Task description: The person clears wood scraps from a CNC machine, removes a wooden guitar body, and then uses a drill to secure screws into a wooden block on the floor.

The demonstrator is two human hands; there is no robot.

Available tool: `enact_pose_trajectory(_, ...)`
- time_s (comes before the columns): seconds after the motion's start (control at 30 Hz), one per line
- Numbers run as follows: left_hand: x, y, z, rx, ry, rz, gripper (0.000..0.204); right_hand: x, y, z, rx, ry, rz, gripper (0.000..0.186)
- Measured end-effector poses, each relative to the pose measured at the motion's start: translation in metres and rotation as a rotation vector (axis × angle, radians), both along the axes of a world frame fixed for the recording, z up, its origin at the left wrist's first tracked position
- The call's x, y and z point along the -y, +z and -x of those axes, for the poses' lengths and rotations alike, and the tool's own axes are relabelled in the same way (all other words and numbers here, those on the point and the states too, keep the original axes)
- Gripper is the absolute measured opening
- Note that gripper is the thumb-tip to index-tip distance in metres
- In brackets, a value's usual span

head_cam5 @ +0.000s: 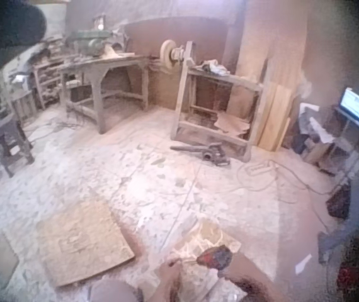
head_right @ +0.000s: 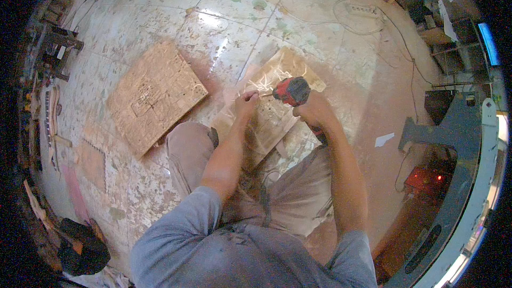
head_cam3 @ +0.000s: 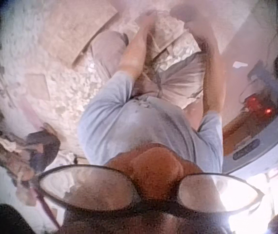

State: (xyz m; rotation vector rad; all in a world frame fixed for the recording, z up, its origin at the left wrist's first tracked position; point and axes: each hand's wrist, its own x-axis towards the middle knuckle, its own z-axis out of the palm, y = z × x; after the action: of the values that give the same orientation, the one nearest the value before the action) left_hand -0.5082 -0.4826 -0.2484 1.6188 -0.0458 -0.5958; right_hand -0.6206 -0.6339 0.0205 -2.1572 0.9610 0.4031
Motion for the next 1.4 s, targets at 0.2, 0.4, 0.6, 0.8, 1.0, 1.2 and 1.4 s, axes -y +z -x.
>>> enact_pose_trajectory(0.2,-0.003,0.002,0.007,0.068,-0.035,-0.136,0.027,-0.010,0.026,0.005,0.083,-0.035,-0.098,0.026)
enact_pose_trajectory(0.4,-0.003,0.006,0.013,0.082,-0.090,-0.069,0.025,-0.003,0.010,0.016,0.081,-0.032,-0.075,0.033)
enact_pose_trajectory(0.6,-0.007,0.004,0.017,0.169,-0.083,-0.025,0.023,-0.006,0.013,0.019,0.099,-0.012,-0.078,0.032)
enact_pose_trajectory(0.8,-0.009,0.005,0.015,0.154,-0.074,-0.050,0.022,-0.014,0.027,0.015,0.116,-0.009,-0.061,0.030)
enact_pose_trajectory(1.0,-0.011,0.011,0.011,0.174,-0.045,-0.061,0.019,-0.007,0.017,0.012,0.111,0.016,-0.054,0.028)
enact_pose_trajectory(1.2,-0.013,0.017,0.010,0.165,-0.045,-0.038,0.019,-0.007,0.020,0.006,0.070,0.065,0.009,0.026)
enact_pose_trajectory(1.4,-0.011,0.014,0.010,0.142,-0.092,-0.053,0.020,-0.007,0.019,0.005,0.056,0.087,0.037,0.026)
